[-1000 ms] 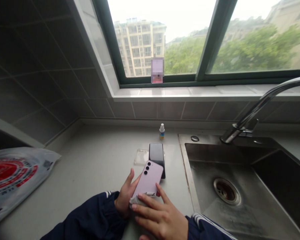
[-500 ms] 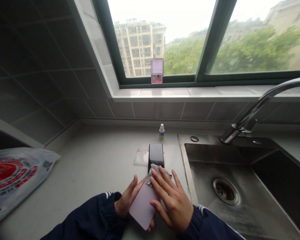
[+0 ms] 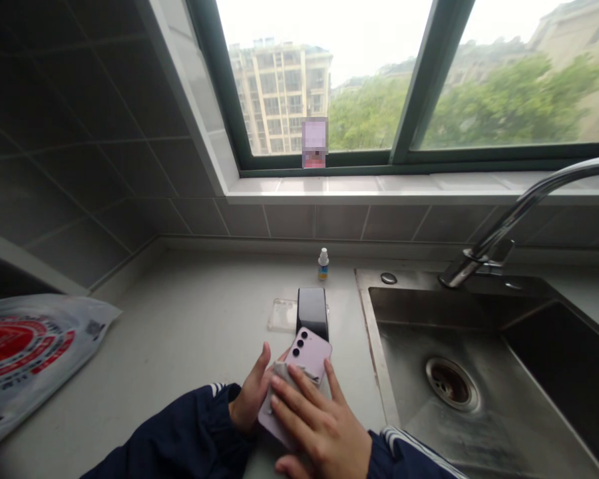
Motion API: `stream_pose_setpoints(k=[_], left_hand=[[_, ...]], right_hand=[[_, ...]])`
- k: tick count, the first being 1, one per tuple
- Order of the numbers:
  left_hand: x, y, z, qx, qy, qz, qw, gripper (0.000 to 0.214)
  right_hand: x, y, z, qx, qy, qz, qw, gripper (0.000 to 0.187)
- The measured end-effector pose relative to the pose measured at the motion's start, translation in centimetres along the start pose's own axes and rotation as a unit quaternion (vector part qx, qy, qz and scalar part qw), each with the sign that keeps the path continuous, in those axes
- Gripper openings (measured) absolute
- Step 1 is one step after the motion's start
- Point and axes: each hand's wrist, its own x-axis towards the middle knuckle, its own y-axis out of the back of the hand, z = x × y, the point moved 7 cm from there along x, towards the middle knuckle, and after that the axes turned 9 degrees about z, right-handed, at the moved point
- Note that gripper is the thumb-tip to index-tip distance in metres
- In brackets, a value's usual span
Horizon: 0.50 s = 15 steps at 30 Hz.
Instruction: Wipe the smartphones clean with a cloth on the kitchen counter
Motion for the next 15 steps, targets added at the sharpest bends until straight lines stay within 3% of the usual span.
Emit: stream_pose_setpoints(k=[3, 7, 10, 15], left_hand=[[0.1, 0.5, 0.2, -0.006, -0.002, 0.027, 1.000, 0.088], [0.1, 0.7, -0.1, 0.007, -0.002, 0.020, 1.000, 0.091], [0.1, 0.6, -0.3, 0.015, -0.014, 0.001, 1.000, 0.086], [-0.7, -0.8, -0.9, 0.050, 0.014, -0.080, 0.995, 0.080]], right_hand=[[0.0, -0.2, -1.1, -0.008, 0.082, 0.006, 0.997, 0.059], [0.0, -0.2, -1.1, -0.005, 0.085, 0.005, 0.996, 0.057], [0.2, 0.1, -0.6, -0.001, 0.043, 0.014, 0.999, 0.056], [0.0, 0.9, 1.5, -0.015, -0.091, 0.027, 0.995, 0.052]])
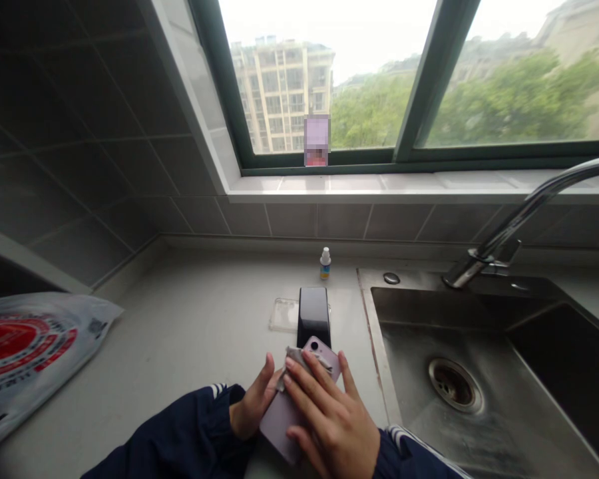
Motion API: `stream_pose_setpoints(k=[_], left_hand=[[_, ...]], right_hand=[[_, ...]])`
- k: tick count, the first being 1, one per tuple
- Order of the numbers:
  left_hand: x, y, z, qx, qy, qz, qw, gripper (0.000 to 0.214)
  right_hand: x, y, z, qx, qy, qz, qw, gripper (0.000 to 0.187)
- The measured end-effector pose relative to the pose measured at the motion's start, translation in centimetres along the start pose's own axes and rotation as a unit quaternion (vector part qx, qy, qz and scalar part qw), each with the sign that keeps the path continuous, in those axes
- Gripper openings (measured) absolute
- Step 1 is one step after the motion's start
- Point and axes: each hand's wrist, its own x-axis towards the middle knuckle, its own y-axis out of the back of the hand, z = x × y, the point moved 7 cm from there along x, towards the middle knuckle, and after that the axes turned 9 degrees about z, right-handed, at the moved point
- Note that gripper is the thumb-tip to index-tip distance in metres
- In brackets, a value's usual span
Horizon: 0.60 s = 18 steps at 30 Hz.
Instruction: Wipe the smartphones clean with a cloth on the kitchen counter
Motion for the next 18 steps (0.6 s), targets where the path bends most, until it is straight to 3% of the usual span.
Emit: stream_pose_setpoints(k=[4, 10, 18], left_hand=[[-0.5, -0.3, 0.5, 0.061, -0.029, 0.008, 0.998, 0.075], [-0.4, 0.4, -1.0, 0.086, 0.052, -0.020, 0.995, 0.086], [-0.7, -0.1, -0.6, 0.090, 0.059, -0.002, 0.994, 0.079]], right_hand=[[0.0, 0.4, 0.9, -0.036, 0.007, -0.003, 0.999, 0.057], [-0.3, 0.3, 1.9, -0.055, -0.034, 0.023, 0.998, 0.059], [-0.7, -0.4, 2.2, -0.052, -0.045, 0.013, 0.998, 0.061]])
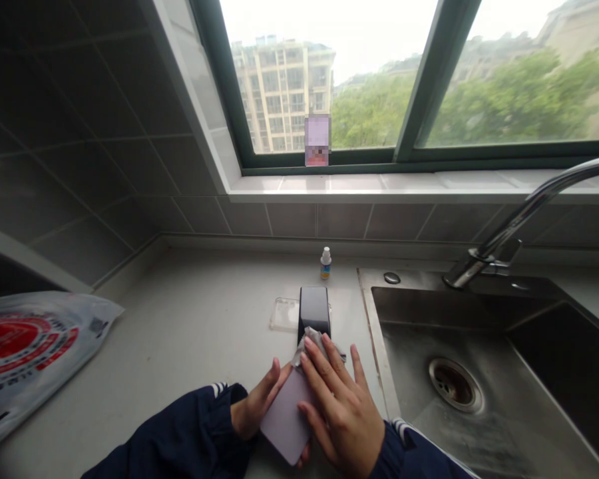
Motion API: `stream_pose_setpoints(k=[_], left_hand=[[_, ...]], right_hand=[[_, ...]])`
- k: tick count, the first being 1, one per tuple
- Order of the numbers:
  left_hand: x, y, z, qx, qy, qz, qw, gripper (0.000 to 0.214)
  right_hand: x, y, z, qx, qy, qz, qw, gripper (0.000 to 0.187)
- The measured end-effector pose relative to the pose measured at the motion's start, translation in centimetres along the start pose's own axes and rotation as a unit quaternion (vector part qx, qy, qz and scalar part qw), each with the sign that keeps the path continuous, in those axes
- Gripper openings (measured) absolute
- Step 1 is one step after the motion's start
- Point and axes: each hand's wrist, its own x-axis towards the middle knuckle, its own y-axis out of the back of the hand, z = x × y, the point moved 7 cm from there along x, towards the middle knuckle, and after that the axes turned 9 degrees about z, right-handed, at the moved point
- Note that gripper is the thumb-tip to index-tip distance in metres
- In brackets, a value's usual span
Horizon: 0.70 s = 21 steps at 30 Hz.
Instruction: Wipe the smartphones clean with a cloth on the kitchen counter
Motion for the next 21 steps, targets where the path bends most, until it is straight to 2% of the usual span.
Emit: stream_pose_setpoints(k=[5, 8, 12, 14, 19, 21], left_hand=[[0.0, 0.4, 1.1, -0.028, -0.079, 0.034, 0.996, 0.070], [0.6, 0.7, 0.8, -0.083, -0.057, 0.032, 0.994, 0.076], [1.0, 1.8, 1.0, -0.136, -0.072, 0.103, 0.983, 0.080], [1.0, 1.7, 1.1, -0.142, -0.063, 0.108, 0.982, 0.085], [0.5, 1.4, 1.7, -0.154, -0.064, 0.105, 0.980, 0.089], [0.4, 1.4, 2.0, -0.165, -0.069, 0.109, 0.978, 0.087]], right_hand=[[0.1, 0.1, -1.1, 0.008, 0.020, -0.015, 1.000, 0.062], [0.1, 0.0, -2.5, 0.023, 0.066, -0.029, 0.997, 0.061], [-0.4, -0.4, -4.6, 0.028, 0.188, -0.024, 0.981, 0.068], [-0.6, -0.6, -5.1, 0.026, 0.228, -0.023, 0.973, 0.066], [-0.3, 0.3, -5.5, 0.049, 0.246, 0.031, 0.968, 0.049], [-0.3, 0.5, -5.5, 0.051, 0.247, 0.028, 0.967, 0.047]])
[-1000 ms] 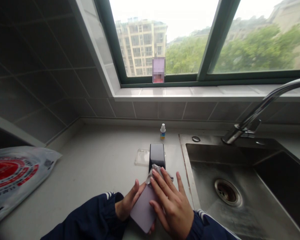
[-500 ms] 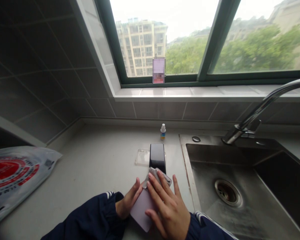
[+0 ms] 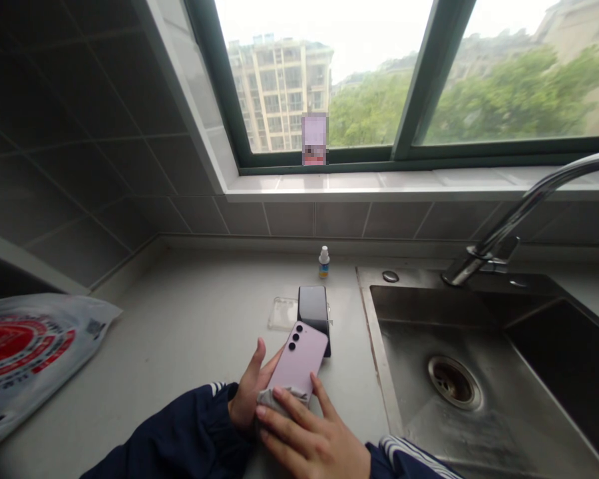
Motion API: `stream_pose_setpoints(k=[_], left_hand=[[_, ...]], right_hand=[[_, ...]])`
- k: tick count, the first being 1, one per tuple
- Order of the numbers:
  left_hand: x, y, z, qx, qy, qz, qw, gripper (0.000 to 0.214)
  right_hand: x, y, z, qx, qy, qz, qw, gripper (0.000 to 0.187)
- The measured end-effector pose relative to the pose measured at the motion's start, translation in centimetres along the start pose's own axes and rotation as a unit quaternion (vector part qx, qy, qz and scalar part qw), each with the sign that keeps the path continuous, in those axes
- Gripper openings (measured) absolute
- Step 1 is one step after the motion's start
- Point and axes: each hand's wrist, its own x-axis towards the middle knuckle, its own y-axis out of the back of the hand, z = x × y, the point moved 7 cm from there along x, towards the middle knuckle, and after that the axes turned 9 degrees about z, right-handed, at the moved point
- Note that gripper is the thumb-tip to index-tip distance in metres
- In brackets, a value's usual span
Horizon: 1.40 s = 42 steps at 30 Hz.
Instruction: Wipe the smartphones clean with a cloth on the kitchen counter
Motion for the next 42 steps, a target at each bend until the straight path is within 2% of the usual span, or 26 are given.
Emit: stream_pose_setpoints(k=[4, 10, 13, 17, 19, 22, 27, 30, 34, 36, 39, 42], left_hand=[[0.0, 0.0, 0.0, -0.006, -0.006, -0.002, 1.000, 0.086], [0.1, 0.2, -0.6, 0.001, 0.007, -0.020, 1.000, 0.092], [0.2, 0.2, -0.8, 0.006, -0.001, -0.033, 0.999, 0.086], [-0.3, -0.7, -1.5, 0.045, 0.024, -0.105, 0.993, 0.083], [-0.7, -1.1, -1.4, 0.075, 0.006, -0.127, 0.989, 0.080], [-1.0, -1.2, -1.1, 0.132, -0.035, -0.107, 0.985, 0.075], [-1.1, -0.7, -1.6, 0.190, -0.019, -0.075, 0.979, 0.089], [-1.0, -0.5, -1.8, 0.183, -0.008, -0.083, 0.980, 0.094], [-0.7, -0.6, -1.7, 0.127, 0.004, -0.101, 0.987, 0.088], [-0.4, -0.4, -1.5, 0.082, 0.007, -0.081, 0.993, 0.086], [0.2, 0.2, -0.9, 0.023, -0.009, -0.021, 0.999, 0.084], [0.3, 0.3, -0.8, -0.005, 0.001, -0.009, 1.000, 0.093]], right_hand=[[-0.1, -0.3, 0.0, 0.007, 0.004, -0.032, 0.999, 0.047], [-0.2, -0.5, 0.7, 0.001, -0.036, -0.034, 0.999, 0.054], [-0.4, -0.4, 1.3, -0.006, -0.097, -0.041, 0.994, 0.058], [-0.8, 0.1, 2.7, -0.014, -0.192, -0.048, 0.980, 0.057], [-1.0, 0.4, 3.3, -0.021, -0.211, -0.041, 0.976, 0.058], [-1.4, 0.8, 4.2, -0.037, -0.224, -0.028, 0.973, 0.060], [-2.1, 1.0, 4.9, -0.045, -0.245, -0.007, 0.968, 0.060], [-1.8, 1.0, 4.6, -0.043, -0.243, -0.011, 0.969, 0.059], [-0.9, 0.7, 3.5, -0.029, -0.220, -0.033, 0.975, 0.056], [-0.5, 0.3, 2.6, -0.024, -0.187, -0.041, 0.981, 0.056], [-0.2, -0.2, 1.3, -0.022, -0.112, -0.035, 0.993, 0.060], [-0.2, -0.3, 0.9, -0.024, -0.072, -0.026, 0.997, 0.061]])
